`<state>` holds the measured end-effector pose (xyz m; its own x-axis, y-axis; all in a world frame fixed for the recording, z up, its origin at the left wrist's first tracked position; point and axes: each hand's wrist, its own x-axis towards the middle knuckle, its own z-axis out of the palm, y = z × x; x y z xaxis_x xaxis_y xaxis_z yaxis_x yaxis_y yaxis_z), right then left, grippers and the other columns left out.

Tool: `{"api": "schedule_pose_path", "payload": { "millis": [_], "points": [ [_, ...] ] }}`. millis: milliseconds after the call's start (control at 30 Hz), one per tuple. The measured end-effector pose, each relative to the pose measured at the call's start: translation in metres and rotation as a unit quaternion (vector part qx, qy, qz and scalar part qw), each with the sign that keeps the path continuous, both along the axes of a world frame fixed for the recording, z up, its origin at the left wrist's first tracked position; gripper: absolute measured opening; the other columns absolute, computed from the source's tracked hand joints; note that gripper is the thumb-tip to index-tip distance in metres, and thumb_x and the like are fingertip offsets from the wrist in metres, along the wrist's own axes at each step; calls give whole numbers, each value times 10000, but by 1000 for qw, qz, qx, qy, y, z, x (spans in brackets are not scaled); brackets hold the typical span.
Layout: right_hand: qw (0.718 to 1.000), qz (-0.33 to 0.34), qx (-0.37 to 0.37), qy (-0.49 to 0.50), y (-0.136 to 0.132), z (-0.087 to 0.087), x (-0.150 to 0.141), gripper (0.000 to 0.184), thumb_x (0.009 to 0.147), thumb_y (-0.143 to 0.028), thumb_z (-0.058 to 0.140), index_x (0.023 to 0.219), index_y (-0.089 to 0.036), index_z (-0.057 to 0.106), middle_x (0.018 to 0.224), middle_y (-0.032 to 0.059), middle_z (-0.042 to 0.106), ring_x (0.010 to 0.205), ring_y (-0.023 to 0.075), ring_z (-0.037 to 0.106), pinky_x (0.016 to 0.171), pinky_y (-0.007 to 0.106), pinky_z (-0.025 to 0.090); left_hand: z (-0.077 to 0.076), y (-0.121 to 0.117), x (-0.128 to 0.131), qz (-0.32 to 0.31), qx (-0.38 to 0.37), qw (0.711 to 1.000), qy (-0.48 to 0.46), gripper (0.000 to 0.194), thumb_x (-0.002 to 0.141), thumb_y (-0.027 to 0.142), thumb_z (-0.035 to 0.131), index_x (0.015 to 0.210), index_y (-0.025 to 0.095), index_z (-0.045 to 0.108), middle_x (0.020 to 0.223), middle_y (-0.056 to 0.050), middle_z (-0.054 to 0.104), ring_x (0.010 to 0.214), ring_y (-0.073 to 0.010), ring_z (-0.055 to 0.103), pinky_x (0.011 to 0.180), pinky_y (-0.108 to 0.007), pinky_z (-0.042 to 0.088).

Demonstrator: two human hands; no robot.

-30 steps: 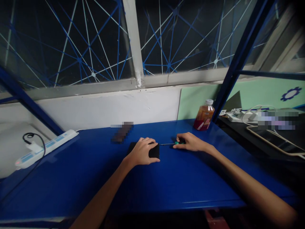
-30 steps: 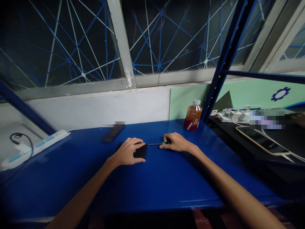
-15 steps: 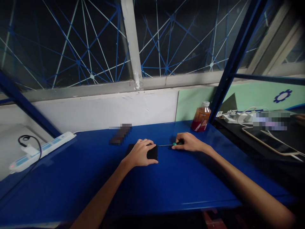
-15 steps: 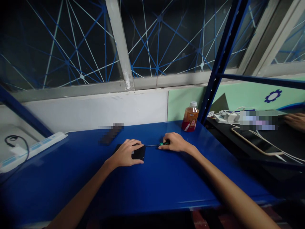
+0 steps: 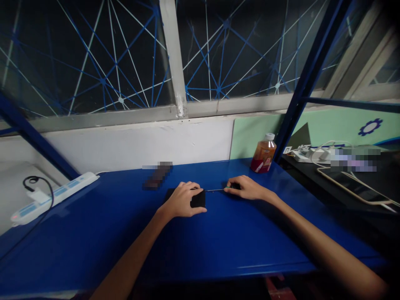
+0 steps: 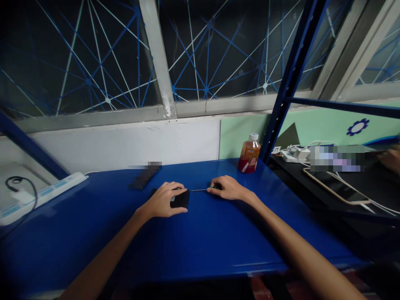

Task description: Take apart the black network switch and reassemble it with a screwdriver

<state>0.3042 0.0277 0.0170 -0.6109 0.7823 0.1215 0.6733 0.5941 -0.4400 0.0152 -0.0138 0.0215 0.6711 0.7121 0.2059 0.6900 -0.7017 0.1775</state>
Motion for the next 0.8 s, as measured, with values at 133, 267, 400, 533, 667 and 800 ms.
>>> {"api": "schedule_pose_path", "payload": {
  "millis": [133, 267, 400, 533, 667, 800],
  "points": [
    [999, -19, 25, -6, 4, -6, 2, 388, 745, -573, 639, 773, -186, 617, 781, 39, 626, 657, 157, 533, 579, 263, 330, -1, 1, 0, 2, -4, 1000, 2, 658, 780, 662, 545, 1264, 217, 559, 1213, -106, 577, 1082, -296, 530, 933, -466, 366],
    [999, -30, 16, -7, 2, -6, -2, 348, 726, -530, 673, 812, -209, 571, 684, -12, 582, 582, 134, 486, 541, 246, 295, -3, 2, -1, 2, -4, 1000, -1, 662, 777, 665, 544, 1268, 222, 558, 1212, -108, 577, 1093, -305, 525, 941, -472, 361],
    [1000, -21, -5, 9, -3, -1, -5, 339, 746, -513, 660, 853, -207, 560, 648, -26, 571, 543, 123, 471, 532, 241, 284, -3, 1, -1, 2, 4, 1000, -6, 659, 778, 667, 543, 1259, 218, 565, 1197, -110, 580, 1074, -301, 530, 944, -477, 356],
    [1000, -1, -4, 18, -2, 1, -4, 329, 878, -496, 494, 856, -192, 616, 630, -6, 583, 539, 126, 477, 545, 253, 300, -1, 0, 0, -3, 13, 1000, -7, 660, 772, 662, 557, 1248, 205, 572, 1186, -109, 585, 1048, -292, 538, 929, -461, 369],
    [1000, 14, 4, 12, 2, -1, 1, 348, 850, -508, 539, 819, -184, 663, 724, 31, 639, 607, 144, 522, 571, 261, 322, -2, 0, -1, -8, 17, 1000, -5, 663, 770, 656, 565, 1251, 199, 569, 1190, -112, 582, 1055, -293, 536, 928, -456, 369],
    [1000, -5, 5, 4, 3, -4, 0, 353, 742, -538, 654, 773, -187, 626, 674, 6, 606, 586, 137, 503, 555, 251, 311, -5, 1, -1, -6, 17, 1000, -4, 679, 767, 652, 572, 1261, 188, 562, 1194, -117, 579, 1076, -300, 529, 936, -453, 361]
  ]
}}
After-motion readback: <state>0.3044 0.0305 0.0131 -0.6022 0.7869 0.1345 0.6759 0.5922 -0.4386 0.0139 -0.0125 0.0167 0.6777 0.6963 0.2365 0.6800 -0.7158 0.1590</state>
